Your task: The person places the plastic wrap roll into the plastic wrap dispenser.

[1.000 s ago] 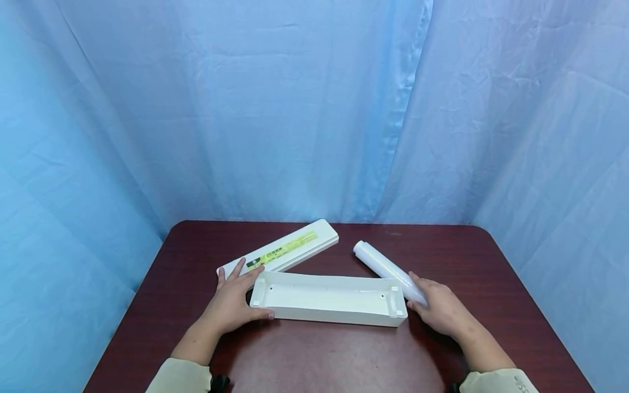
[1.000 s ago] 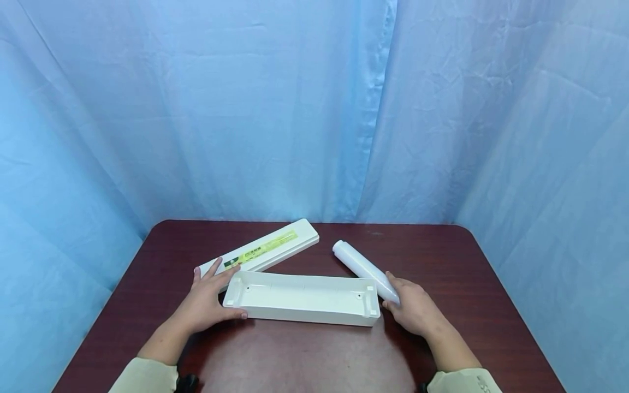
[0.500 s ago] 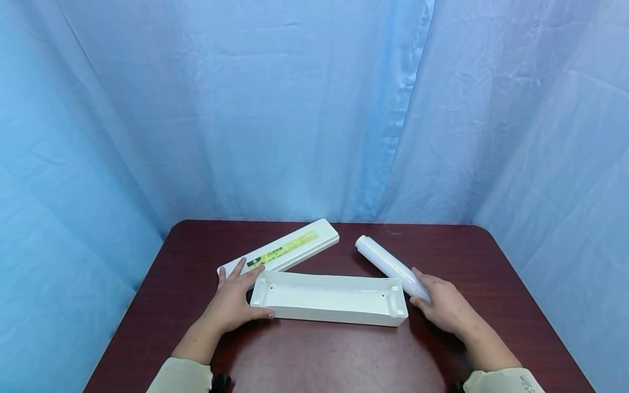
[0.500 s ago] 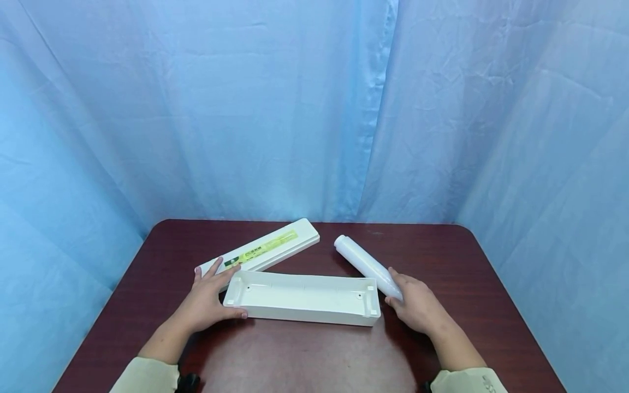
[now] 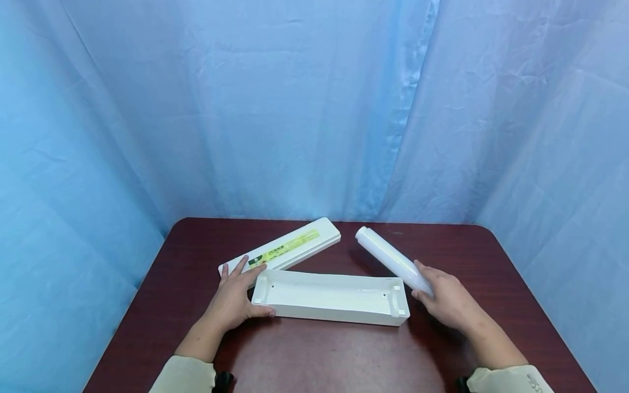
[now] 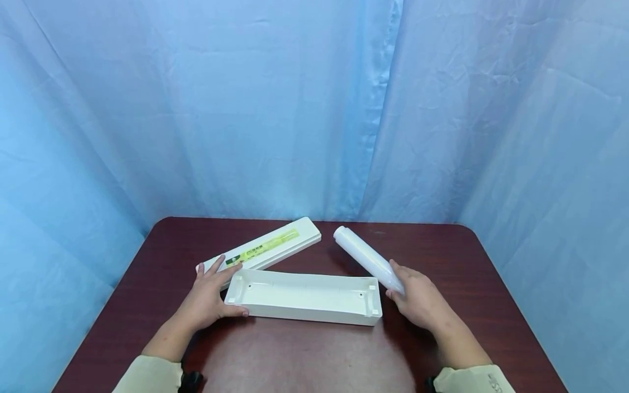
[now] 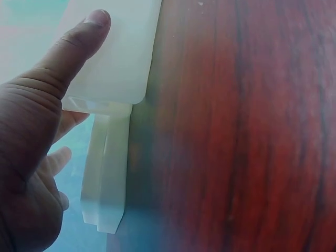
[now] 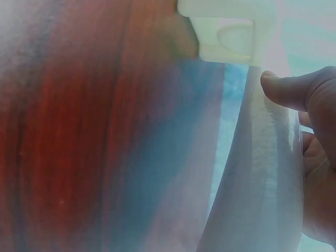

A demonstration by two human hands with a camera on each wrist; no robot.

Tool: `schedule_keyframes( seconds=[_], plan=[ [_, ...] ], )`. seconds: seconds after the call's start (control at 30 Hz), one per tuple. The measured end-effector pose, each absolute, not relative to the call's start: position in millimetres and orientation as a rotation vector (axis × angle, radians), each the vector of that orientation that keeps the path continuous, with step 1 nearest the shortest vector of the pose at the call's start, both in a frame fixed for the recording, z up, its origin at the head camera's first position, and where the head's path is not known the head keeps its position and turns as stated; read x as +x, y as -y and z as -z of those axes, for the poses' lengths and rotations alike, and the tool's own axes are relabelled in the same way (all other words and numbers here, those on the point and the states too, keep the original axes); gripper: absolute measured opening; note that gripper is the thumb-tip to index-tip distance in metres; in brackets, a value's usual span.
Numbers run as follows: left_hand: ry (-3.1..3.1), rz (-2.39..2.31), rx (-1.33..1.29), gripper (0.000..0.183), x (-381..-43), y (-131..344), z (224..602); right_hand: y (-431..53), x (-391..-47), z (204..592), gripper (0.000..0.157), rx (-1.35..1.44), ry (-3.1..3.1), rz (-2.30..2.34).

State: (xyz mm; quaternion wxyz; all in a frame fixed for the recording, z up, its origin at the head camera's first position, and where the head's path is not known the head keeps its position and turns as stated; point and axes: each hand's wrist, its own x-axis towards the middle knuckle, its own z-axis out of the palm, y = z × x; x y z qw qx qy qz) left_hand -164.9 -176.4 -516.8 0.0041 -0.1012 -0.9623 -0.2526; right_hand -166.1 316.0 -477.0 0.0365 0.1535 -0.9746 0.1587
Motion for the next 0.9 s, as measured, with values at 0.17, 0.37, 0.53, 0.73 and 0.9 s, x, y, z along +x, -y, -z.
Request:
schedule_keyframes(
  seconds=[0.17, 0.37, 0.53, 0.73, 0.9],
  plan=[
    [3.006, 0.801, -0.304, 0.116, -165, 175, 517, -316, -165, 467, 0.077, 0.501, 2.953, -0.495],
    [3.000, 0.824, -0.285, 0.117, -164, 175, 517, -315, -167, 461, 0.078, 0.555, 2.927, -0.512],
    [3.009, 0.832, -0.269, 0.118, -163, 175, 517, -310, -169, 456, 0.077, 0.595, 2.915, -0.526],
    [3.019, 0.831, -0.267, 0.118, -164, 174, 516, -301, -168, 449, 0.075, 0.627, 2.919, -0.528],
    [3.013, 0.828, -0.276, 0.118, -163, 174, 516, -291, -168, 448, 0.076, 0.646, 2.927, -0.536]
  ],
)
